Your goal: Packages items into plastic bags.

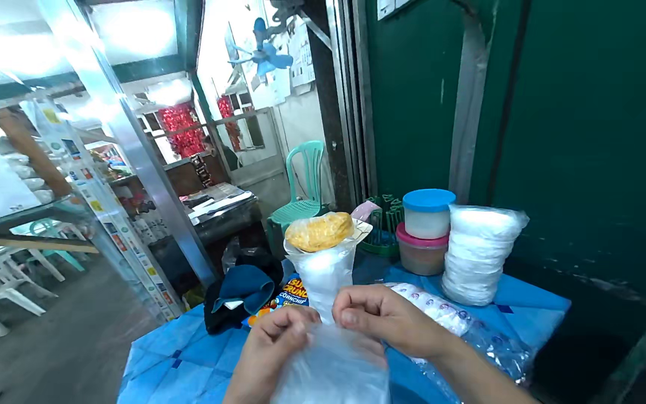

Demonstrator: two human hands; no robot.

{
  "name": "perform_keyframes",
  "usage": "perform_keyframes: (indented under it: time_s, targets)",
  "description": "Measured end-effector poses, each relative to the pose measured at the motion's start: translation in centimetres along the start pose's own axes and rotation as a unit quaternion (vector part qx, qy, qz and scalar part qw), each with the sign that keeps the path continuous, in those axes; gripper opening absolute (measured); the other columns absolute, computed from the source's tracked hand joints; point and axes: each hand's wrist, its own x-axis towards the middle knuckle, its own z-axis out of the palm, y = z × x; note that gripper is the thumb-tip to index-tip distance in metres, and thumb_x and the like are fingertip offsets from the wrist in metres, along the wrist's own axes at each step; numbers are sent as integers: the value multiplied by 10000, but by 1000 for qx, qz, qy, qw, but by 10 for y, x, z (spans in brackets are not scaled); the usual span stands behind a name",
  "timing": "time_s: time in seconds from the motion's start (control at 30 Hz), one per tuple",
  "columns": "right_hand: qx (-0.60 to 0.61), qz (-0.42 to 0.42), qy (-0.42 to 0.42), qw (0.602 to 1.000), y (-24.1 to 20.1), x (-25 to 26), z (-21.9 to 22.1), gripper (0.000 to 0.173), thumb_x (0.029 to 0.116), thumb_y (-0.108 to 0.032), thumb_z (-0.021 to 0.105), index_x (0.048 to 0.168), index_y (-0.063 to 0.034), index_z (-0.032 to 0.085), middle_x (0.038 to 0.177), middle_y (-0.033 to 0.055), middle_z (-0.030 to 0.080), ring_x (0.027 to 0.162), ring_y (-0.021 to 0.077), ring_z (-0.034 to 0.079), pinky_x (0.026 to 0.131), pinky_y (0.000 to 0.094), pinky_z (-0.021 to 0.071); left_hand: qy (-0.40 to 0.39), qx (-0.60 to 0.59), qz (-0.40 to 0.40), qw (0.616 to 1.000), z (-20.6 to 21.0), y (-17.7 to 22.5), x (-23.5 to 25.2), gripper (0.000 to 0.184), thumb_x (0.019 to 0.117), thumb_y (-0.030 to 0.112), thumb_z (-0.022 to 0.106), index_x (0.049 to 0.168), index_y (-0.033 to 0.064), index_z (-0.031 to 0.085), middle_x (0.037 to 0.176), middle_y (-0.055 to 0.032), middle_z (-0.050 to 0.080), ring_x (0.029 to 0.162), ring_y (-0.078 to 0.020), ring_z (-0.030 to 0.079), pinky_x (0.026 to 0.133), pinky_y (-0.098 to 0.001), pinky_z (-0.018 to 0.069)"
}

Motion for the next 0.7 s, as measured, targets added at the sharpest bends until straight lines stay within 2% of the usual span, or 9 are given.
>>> perform_keyframes:
  time_s: [0.07,0.13,0.17,0.2,0.27,0.33,0.4,0.6,0.7]
  targets:
    - [-34,7,-77,996,-11,7,-18,233,1013,-370,622,963,-160,710,723,-119,645,620,-50,591,577,138,512,13,-103,-16,994,-1,8,11,384,961,505,627,898,145,743,928,-5,715,942,-101,680,894,-289,548]
    - [-63,-27,-71,995,-24,16,-36,238,976,-403,657,929,-183,737,822,-116,690,735,-37,633,676,161,545,31,-70,-26,997,-6,17,27,390,993,557,537,966,211,716,856,74,681,803,-5,662,750,-201,568]
    - [-60,-39,-25,997,-30,23,-43,225,961,-411,667,900,-207,739,836,-118,686,762,-36,632,702,165,544,47,-24,-30,998,-12,19,36,362,1030,547,478,1083,252,679,903,97,677,794,28,649,712,-173,559]
    - [-29,-38,33,998,-35,31,-51,176,954,-361,669,889,-219,751,850,-115,700,784,-29,639,729,175,544,68,15,-42,997,-19,19,43,388,1055,511,441,1303,270,618,1063,86,706,873,26,667,748,-184,567]
    - [37,22,147,988,-36,51,-64,181,1028,-181,556,978,-112,716,855,-32,725,761,27,684,730,213,591,115,-21,-84,990,-20,11,58,424,1075,411,435,1472,275,503,1188,42,699,961,-27,684,802,-236,579]
    - [42,156,224,961,-24,67,-72,217,1075,-148,483,1152,-33,651,869,43,706,720,94,680,667,266,588,192,-104,-142,966,-10,-1,72,333,1060,295,458,1373,243,559,1056,2,717,881,-94,710,754,-293,604]
    - [42,250,237,938,-9,73,-73,238,1082,-125,436,1215,-37,613,894,61,682,754,124,664,695,312,574,266,-129,-179,938,-2,-15,79,228,1067,217,469,1230,158,617,928,-27,714,765,-116,702,677,-285,603]
    - [39,292,257,920,11,66,-71,215,1047,-68,496,1234,-16,589,880,65,655,736,119,639,681,300,557,277,-198,-197,919,-1,-47,75,366,1100,291,383,1079,68,672,833,-105,723,739,-173,728,669,-337,628]
    - [29,295,254,921,33,53,-72,198,1053,-139,502,1197,-61,612,770,16,610,571,50,533,514,206,447,265,-177,-190,929,-2,-51,75,377,1109,268,353,1114,53,662,861,-98,724,766,-155,720,684,-323,617]
